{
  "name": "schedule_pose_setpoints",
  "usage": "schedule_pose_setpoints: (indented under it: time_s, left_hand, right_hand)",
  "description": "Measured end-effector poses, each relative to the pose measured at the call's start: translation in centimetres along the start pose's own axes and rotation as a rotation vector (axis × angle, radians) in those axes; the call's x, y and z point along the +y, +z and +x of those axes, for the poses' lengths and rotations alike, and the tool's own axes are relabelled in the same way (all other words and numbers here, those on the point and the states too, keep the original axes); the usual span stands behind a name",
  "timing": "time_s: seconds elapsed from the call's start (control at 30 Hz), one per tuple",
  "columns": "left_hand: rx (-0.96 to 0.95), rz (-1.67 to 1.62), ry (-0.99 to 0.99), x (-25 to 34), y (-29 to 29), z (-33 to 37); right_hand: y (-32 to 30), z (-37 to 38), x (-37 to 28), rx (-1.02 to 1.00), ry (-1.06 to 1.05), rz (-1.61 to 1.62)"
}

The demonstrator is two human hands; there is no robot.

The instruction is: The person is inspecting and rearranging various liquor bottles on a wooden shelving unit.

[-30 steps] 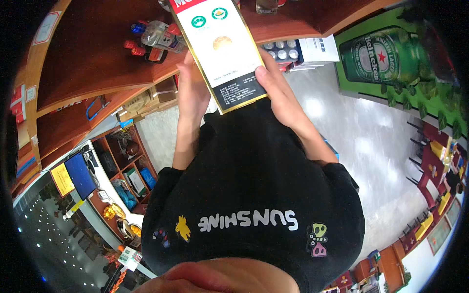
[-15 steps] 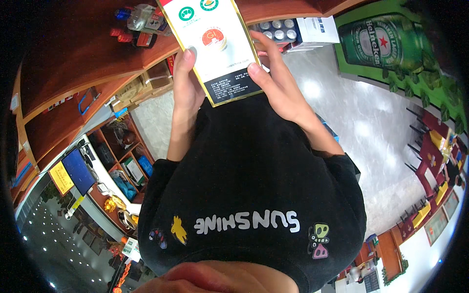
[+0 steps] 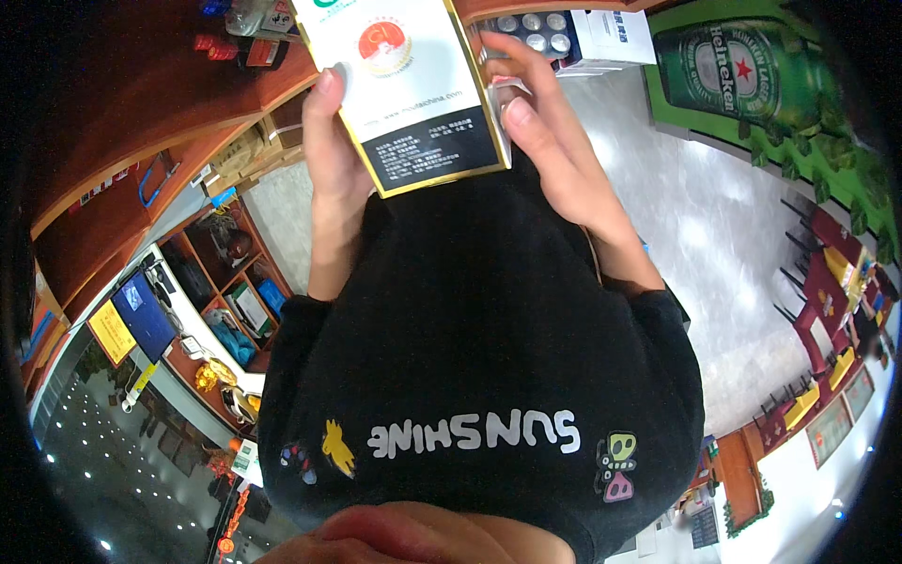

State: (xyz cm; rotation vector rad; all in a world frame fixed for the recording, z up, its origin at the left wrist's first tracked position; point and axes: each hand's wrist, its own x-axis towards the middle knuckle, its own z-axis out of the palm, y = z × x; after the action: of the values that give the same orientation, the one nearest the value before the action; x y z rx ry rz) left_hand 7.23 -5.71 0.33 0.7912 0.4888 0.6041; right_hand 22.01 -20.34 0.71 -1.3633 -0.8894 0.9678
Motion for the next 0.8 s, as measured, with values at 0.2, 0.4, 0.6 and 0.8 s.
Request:
schedule_pose_setpoints:
  time_s: [0.2, 0.4, 0.6, 0.8]
  left_hand:
    - [-0.027, 0.131, 0.084, 1.3, 1.3, -0.4]
    - [0.151, 0.14, 0.052, 0.3, 0.0, -0.5]
    - [0.094, 0.121, 0.023, 0.3, -0.7, -0.5]
    - [-0.068, 0.029, 0.128, -0.1, -1.0, 0.2]
  right_hand:
    - [0.3, -0.2, -1.5, -0.014, 0.058, 0.01]
    - [0.9, -0.3, -1.6, 0.127, 0.076, -0.002]
    - [0.4, 0.3, -1.4, 0.113, 0.153, 0.002]
    - [-0.3, 2.6, -1.0, 0.037, 0.076, -0.077]
